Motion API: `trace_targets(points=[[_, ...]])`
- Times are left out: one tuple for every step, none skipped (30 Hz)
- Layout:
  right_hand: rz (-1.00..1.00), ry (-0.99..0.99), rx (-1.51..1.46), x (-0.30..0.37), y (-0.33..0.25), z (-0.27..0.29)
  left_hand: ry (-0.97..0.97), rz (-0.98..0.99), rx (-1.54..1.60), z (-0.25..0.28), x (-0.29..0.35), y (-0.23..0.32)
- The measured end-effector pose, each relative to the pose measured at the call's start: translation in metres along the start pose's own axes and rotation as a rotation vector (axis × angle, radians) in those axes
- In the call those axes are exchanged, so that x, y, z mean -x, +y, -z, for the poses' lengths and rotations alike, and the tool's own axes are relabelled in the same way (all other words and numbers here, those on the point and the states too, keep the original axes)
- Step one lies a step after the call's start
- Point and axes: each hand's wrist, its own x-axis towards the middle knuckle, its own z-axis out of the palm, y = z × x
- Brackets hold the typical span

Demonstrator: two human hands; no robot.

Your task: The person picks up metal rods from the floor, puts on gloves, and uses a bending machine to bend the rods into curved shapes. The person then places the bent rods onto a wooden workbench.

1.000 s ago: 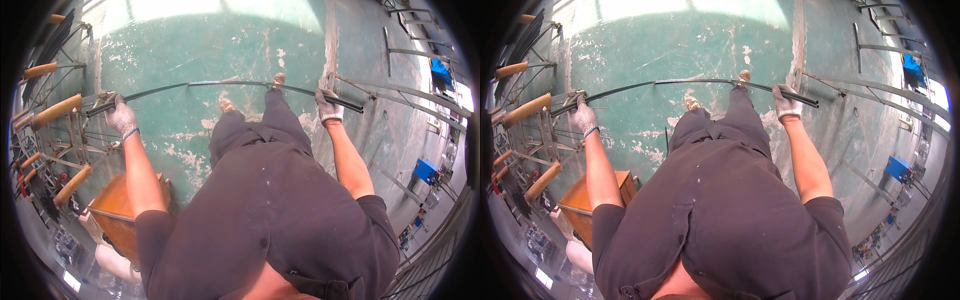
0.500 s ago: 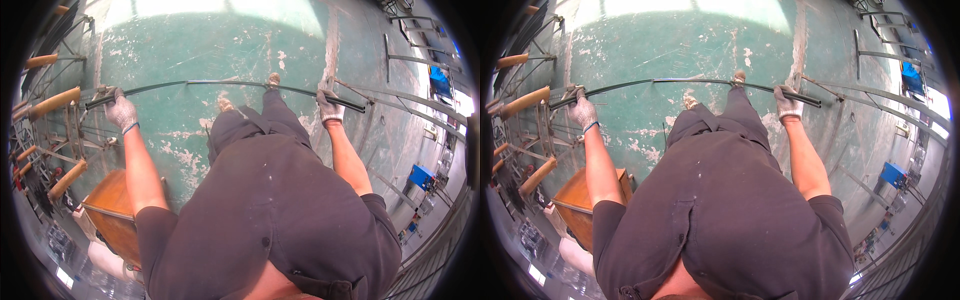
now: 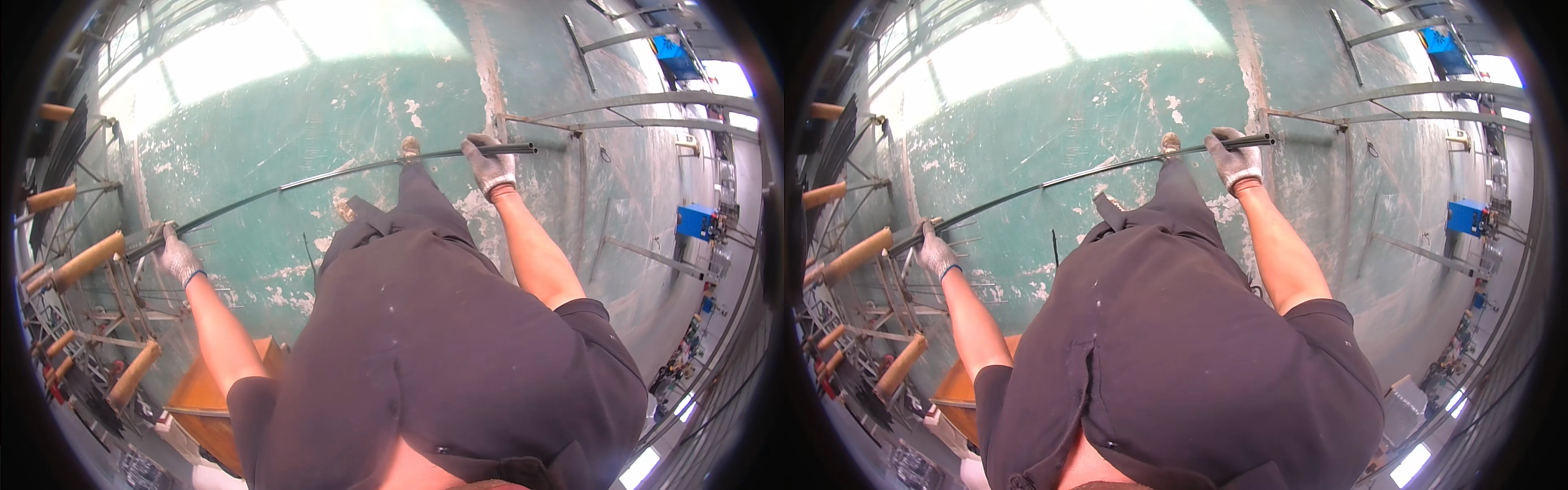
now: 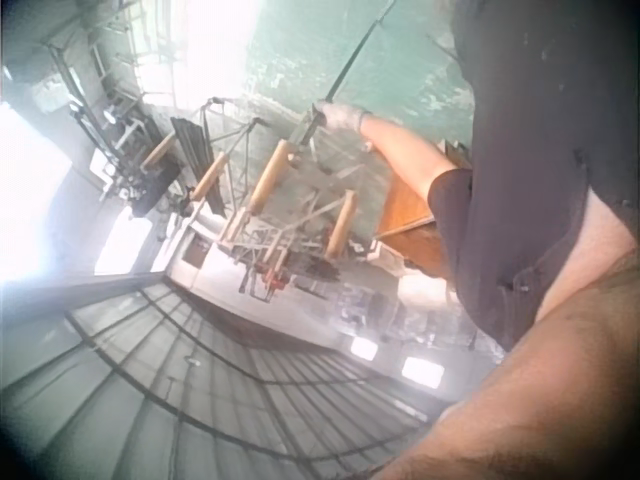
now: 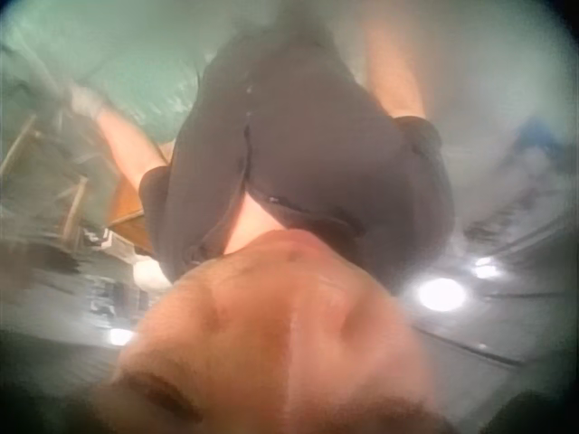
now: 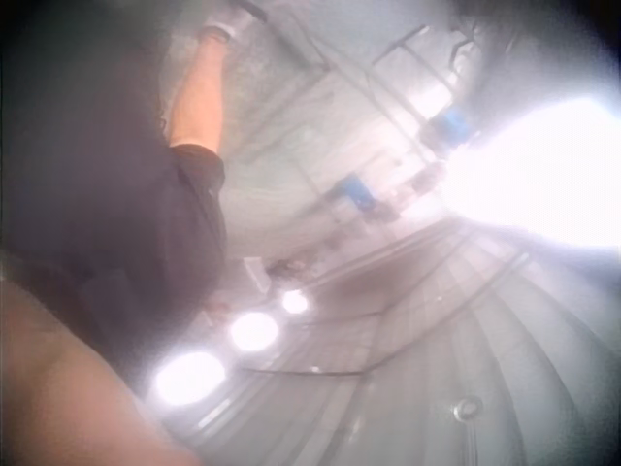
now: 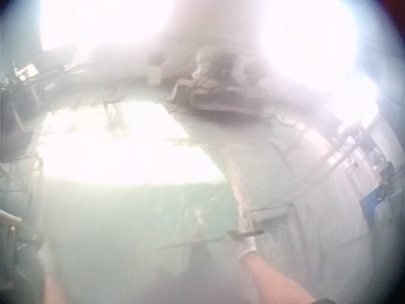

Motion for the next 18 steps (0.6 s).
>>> trace_targets(points=[[-0.004, 0.0, 0.003, 0.0, 0.0, 0.0, 0.013, -0.012, -0.029, -0.003, 0.004, 0.008], [0.022, -0.002, 0.032, 0.002, 0.0, 0.001, 0.013, 0.022, 0.014, -0.002, 0.007, 0.015], [0.049, -0.005, 0.062, 0.003, -0.002, 0.002, 0.013, 0.056, 0.057, -0.003, 0.01, 0.022], [0.076, -0.009, 0.092, 0.005, -0.003, 0.004, 0.014, 0.091, 0.099, -0.002, 0.013, 0.027], [0.081, -0.018, 0.112, 0.004, -0.006, 0.005, -0.009, 0.076, 0.09, -0.001, 0.013, 0.03], [0.062, -0.014, 0.089, 0.004, -0.003, 0.005, -0.007, 0.078, 0.117, -0.001, 0.013, 0.033], [0.042, -0.01, 0.066, 0.004, 0.002, 0.003, -0.006, 0.079, 0.144, -0.001, 0.014, 0.036], [0.024, -0.011, 0.043, 0.005, 0.003, 0.002, -0.001, 0.082, 0.169, 0.001, 0.015, 0.037], [0.015, -0.014, 0.042, 0.005, 0.003, 0.003, 0.005, 0.092, 0.171, 0.002, 0.014, 0.039], [0.006, -0.016, 0.041, 0.005, 0.003, 0.005, -0.005, 0.083, 0.203, 0.003, 0.013, 0.038], [-0.002, -0.02, 0.038, 0.006, 0.001, 0.005, -0.013, 0.073, 0.234, 0.004, 0.013, 0.037], [0.008, -0.009, 0.04, 0.008, -0.001, 0.006, -0.022, 0.063, 0.265, 0.005, 0.012, 0.036], [0.018, 0.003, 0.043, 0.011, -0.003, 0.007, -0.016, 0.058, 0.259, 0.005, 0.011, 0.036], [0.028, 0.013, 0.046, 0.012, -0.005, 0.007, -0.009, 0.055, 0.253, 0.006, 0.015, 0.039], [0.031, 0.013, 0.049, 0.013, -0.006, 0.007, -0.001, 0.052, 0.247, 0.006, 0.017, 0.042], [0.034, 0.013, 0.052, 0.012, -0.006, 0.008, -0.05, 0.104, 0.319, 0.005, 0.011, 0.036], [0.046, -0.003, 0.053, 0.011, -0.007, 0.006, -0.083, 0.155, 0.388, 0.011, 0.001, 0.021], [0.098, 0.024, 0.119, 0.01, -0.002, 0.007, -0.109, 0.203, 0.452, 0.017, -0.005, 0.005]])
